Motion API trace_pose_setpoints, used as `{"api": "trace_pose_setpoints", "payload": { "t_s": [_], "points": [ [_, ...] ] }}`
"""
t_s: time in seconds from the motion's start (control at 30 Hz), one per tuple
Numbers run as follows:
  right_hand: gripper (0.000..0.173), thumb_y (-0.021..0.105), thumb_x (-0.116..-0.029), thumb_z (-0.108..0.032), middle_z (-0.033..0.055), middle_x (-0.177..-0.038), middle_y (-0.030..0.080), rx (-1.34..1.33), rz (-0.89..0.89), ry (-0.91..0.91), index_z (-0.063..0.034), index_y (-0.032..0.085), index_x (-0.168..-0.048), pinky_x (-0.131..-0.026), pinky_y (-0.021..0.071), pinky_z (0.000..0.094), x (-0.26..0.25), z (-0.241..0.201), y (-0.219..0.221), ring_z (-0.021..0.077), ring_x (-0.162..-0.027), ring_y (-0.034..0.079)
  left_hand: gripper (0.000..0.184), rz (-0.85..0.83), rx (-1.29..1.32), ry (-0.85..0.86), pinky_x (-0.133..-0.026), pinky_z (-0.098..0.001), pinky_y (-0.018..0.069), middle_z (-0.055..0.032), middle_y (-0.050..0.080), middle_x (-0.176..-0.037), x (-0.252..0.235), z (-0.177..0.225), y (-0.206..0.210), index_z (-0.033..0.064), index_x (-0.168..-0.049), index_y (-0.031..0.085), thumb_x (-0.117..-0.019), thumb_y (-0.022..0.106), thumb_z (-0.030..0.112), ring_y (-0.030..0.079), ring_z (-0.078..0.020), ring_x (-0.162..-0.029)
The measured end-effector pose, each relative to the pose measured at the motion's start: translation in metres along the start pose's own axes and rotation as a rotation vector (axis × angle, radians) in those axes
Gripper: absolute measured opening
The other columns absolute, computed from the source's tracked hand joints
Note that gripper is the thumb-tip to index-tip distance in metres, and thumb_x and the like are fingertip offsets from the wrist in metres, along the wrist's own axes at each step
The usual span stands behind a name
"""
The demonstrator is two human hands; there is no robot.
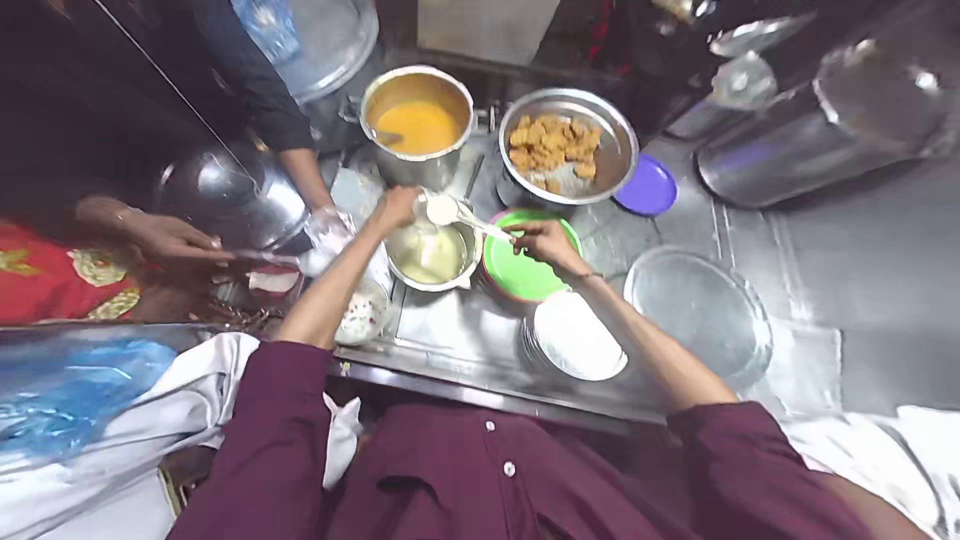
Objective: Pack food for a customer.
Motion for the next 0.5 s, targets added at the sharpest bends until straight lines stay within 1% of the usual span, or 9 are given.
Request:
{"api": "trace_pose_setpoints", "payload": {
  "t_s": [0.07,0.1,0.17,0.2,0.27,0.3,0.37,0.43,0.5],
  "points": [
    [0.027,0.064,-0.1015,-0.017,0.0030,-0.079,0.073,0.124,0.047,-0.011,-0.0201,0.074,-0.127,-0.054,0.0465,0.0321,-0.014,-0.007,0.011,0.0117,-0.056,0.055,0.078,0.004,0.032,0.025,-0.091,-0.0709,0.0499,-0.0223,0.068,-0.124,0.000,0.005,0.003,0.0193,-0.144,0.060,-0.0699,0.082,0.007,0.064,-0.0465,-0.114],
    [0.027,0.063,-0.1018,-0.018,0.0023,-0.081,0.074,0.259,0.079,-0.050,-0.0222,0.074,-0.126,-0.060,0.0516,0.0375,-0.014,-0.012,0.017,0.0145,-0.061,0.061,0.079,-0.006,0.064,0.037,-0.092,-0.0693,0.0505,-0.0211,0.069,-0.125,-0.001,0.008,0.005,0.0194,-0.144,0.059,-0.0692,0.082,0.007,0.065,-0.0447,-0.114],
    [0.030,0.061,-0.1006,-0.017,0.0047,-0.090,0.076,0.636,0.187,-0.210,-0.0261,0.074,-0.127,-0.068,0.0573,0.0532,-0.008,-0.027,0.030,0.0249,-0.075,0.071,0.080,-0.034,0.157,0.071,-0.093,-0.0677,0.0506,-0.0222,0.067,-0.127,-0.003,0.013,0.002,0.0168,-0.146,0.057,-0.0717,0.083,0.006,0.065,-0.0442,-0.114],
    [0.035,0.060,-0.0977,-0.012,0.0094,-0.094,0.074,0.820,0.245,-0.332,-0.0247,0.072,-0.128,-0.064,0.0560,0.0553,-0.002,-0.031,0.039,0.0308,-0.078,0.071,0.080,-0.040,0.207,0.085,-0.096,-0.0687,0.0492,-0.0228,0.066,-0.130,-0.003,0.014,0.003,0.0156,-0.147,0.057,-0.0724,0.084,0.005,0.063,-0.0447,-0.117],
    [0.046,0.060,-0.0926,-0.004,0.0175,-0.097,0.068,1.071,0.308,-0.524,-0.0180,0.066,-0.136,-0.058,0.0530,0.0526,0.005,-0.032,0.051,0.0381,-0.081,0.069,0.078,-0.031,0.257,0.093,-0.098,-0.0687,0.0478,-0.0234,0.066,-0.131,0.000,0.017,-0.001,0.0135,-0.147,0.056,-0.0737,0.083,0.005,0.063,-0.0451,-0.119],
    [0.049,0.060,-0.0916,-0.001,0.0188,-0.098,0.068,1.114,0.337,-0.577,-0.0167,0.065,-0.137,-0.058,0.0531,0.0514,0.004,-0.033,0.053,0.0394,-0.082,0.069,0.077,-0.010,0.262,0.087,-0.100,-0.0674,0.0465,-0.0224,0.066,-0.132,0.000,0.015,-0.005,0.0130,-0.146,0.057,-0.0741,0.083,0.005,0.062,-0.0441,-0.122],
    [0.049,0.059,-0.0937,-0.002,0.0168,-0.098,0.069,1.090,0.376,-0.597,-0.0203,0.065,-0.139,-0.059,0.0533,0.0502,0.005,-0.034,0.049,0.0377,-0.083,0.069,0.077,0.050,0.254,0.053,-0.101,-0.0665,0.0464,-0.0210,0.066,-0.132,0.001,0.007,-0.006,0.0136,-0.145,0.057,-0.0731,0.082,0.006,0.061,-0.0427,-0.123],
    [0.045,0.058,-0.0969,-0.005,0.0138,-0.097,0.072,0.959,0.377,-0.566,-0.0243,0.068,-0.136,-0.061,0.0542,0.0523,0.010,-0.035,0.037,0.0349,-0.082,0.070,0.079,0.101,0.242,0.001,-0.100,-0.0677,0.0469,-0.0222,0.065,-0.132,0.001,-0.004,-0.005,0.0138,-0.147,0.056,-0.0719,0.080,0.005,0.061,-0.0441,-0.123],
    [0.039,0.059,-0.0981,-0.007,0.0108,-0.097,0.075,0.785,0.351,-0.505,-0.0242,0.073,-0.130,-0.065,0.0551,0.0562,0.017,-0.036,0.023,0.0322,-0.080,0.072,0.076,0.125,0.199,-0.073,-0.097,-0.0694,0.0469,-0.0252,0.065,-0.130,0.005,-0.011,-0.009,0.0111,-0.146,0.055,-0.0739,0.078,0.004,0.060,-0.0469,-0.122]
  ]
}}
Point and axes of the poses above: each hand's wrist, its own x-axis away from the middle knuckle, its own y-axis out of the palm, z = x × y, the point moved 3 cm from there along -x, towards the middle knuckle
